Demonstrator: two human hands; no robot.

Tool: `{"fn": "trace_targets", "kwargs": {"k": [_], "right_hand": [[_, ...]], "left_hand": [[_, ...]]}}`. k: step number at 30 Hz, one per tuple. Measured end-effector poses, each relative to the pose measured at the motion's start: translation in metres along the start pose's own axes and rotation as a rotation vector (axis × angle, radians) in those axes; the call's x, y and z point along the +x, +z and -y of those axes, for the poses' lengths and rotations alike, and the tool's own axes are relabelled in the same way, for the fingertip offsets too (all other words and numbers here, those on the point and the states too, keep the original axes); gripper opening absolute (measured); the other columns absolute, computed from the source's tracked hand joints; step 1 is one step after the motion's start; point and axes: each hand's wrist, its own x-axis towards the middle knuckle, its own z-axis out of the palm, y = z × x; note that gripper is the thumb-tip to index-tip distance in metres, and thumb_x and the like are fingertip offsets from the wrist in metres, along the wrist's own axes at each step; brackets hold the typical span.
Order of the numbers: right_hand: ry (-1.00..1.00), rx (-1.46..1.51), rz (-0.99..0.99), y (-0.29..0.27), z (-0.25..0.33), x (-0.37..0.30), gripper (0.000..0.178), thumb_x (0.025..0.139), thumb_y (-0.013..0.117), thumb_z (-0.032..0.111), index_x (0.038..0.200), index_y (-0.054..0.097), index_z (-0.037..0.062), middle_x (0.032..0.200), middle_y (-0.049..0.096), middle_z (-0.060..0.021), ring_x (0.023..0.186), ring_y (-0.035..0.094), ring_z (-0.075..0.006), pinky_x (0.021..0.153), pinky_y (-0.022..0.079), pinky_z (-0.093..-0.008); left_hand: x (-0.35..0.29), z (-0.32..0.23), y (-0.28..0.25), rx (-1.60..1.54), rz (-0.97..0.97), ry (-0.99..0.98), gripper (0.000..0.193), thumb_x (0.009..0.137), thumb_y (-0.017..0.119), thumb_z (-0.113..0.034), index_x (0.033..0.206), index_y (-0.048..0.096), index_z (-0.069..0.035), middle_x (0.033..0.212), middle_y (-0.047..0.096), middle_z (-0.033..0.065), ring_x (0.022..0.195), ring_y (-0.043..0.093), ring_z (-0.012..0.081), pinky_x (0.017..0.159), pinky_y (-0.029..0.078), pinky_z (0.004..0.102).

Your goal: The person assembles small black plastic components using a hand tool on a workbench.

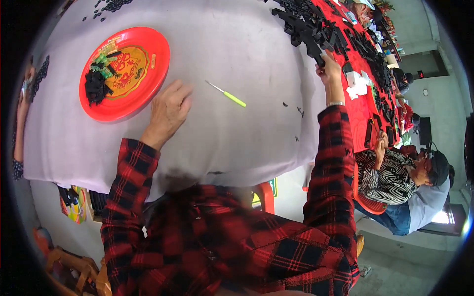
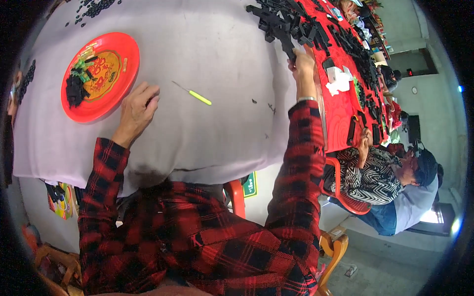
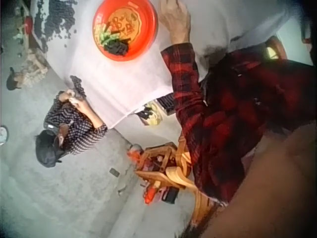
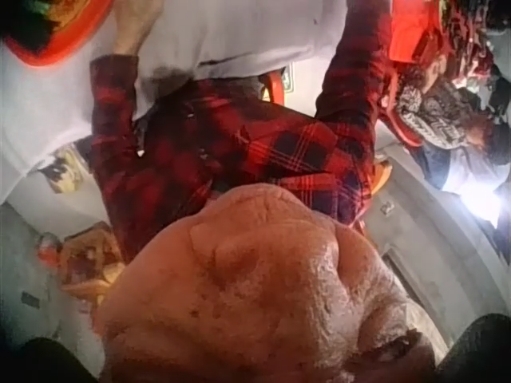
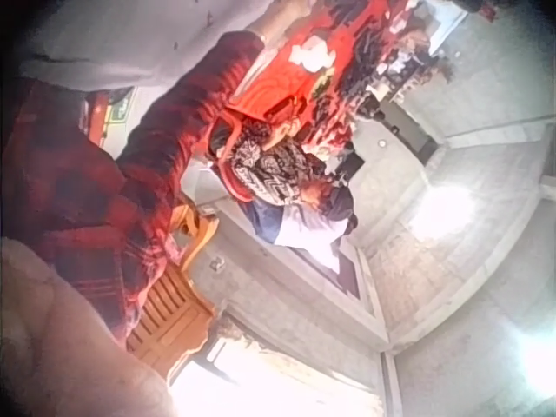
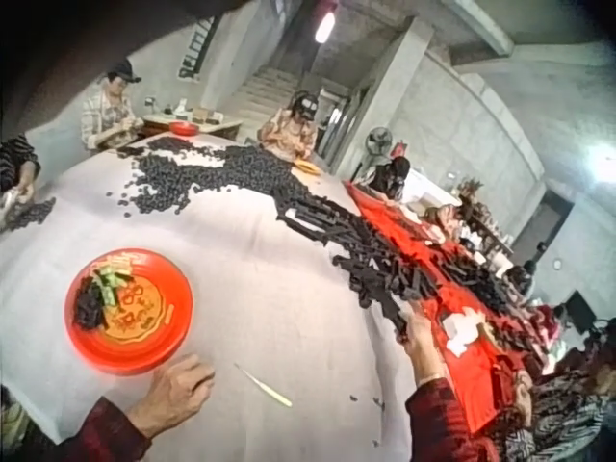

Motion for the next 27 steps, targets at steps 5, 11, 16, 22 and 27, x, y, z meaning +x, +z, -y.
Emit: {"fn": "trace_targets", "kwargs": {"k": [5, 11, 16, 22, 27], "right_hand": [[-0.11, -0.041, 0.256, -0.014, -0.034, -0.106, 0.021, 0.093, 0.073, 0.019, 0.107, 0.074, 0.0029, 0.083, 0.068, -0.0043, 0.061, 0.06, -0.0123, 0.052, 0.046, -0.0257], [-0.272, -0.175, 0.429, -0.011, -0.056, -0.195, 0.019, 0.096, 0.071, 0.019, 0.11, 0.075, 0.0056, 0.084, 0.068, 0.0056, 0.065, 0.055, -0.0024, 0.055, 0.041, -0.0192], [-0.356, -0.155, 0.54, 0.004, -0.042, -0.215, 0.017, 0.095, 0.072, 0.012, 0.109, 0.075, 0.0034, 0.083, 0.068, 0.0049, 0.065, 0.056, -0.002, 0.053, 0.041, -0.0187], [-0.242, 0.037, 0.637, 0.009, -0.028, -0.224, 0.015, 0.09, 0.078, 0.008, 0.103, 0.075, 0.0029, 0.081, 0.07, 0.0015, 0.062, 0.06, -0.0027, 0.048, 0.041, -0.0167], [-0.294, 0.14, 0.731, 0.019, -0.012, -0.271, 0.014, 0.088, 0.077, 0.0, 0.102, 0.074, 0.0006, 0.079, 0.067, 0.0019, 0.061, 0.057, -0.0038, 0.051, 0.039, -0.0176]], "left_hand": [[-0.003, 0.0, -0.005, -0.04, 0.001, -0.036, 0.021, 0.09, 0.063, -0.011, 0.109, 0.068, -0.004, 0.095, 0.06, 0.015, 0.087, 0.064, 0.0358, 0.075, 0.051, 0.0446], [-0.006, 0.005, -0.01, -0.223, -0.064, -0.061, 0.023, 0.091, 0.065, -0.011, 0.111, 0.07, -0.001, 0.086, 0.06, 0.0114, 0.077, 0.062, 0.0262, 0.071, 0.05, 0.0382], [-0.026, -0.011, -0.026, -0.34, -0.091, -0.023, 0.023, 0.092, 0.067, -0.008, 0.113, 0.069, 0.001, 0.082, 0.056, 0.0057, 0.071, 0.057, 0.016, 0.066, 0.048, 0.0305], [-0.07, -0.042, -0.036, -0.534, -0.022, -0.104, 0.022, 0.095, 0.07, -0.007, 0.116, 0.068, 0.001, 0.09, 0.057, -0.0022, 0.077, 0.055, 0.007, 0.07, 0.048, 0.0231], [-0.083, -0.079, -0.036, -0.846, 0.326, -0.489, 0.035, 0.1, 0.067, -0.018, 0.131, 0.06, -0.002, 0.104, 0.064, 0.0025, 0.092, 0.063, 0.0115, 0.08, 0.054, 0.0282]]}}
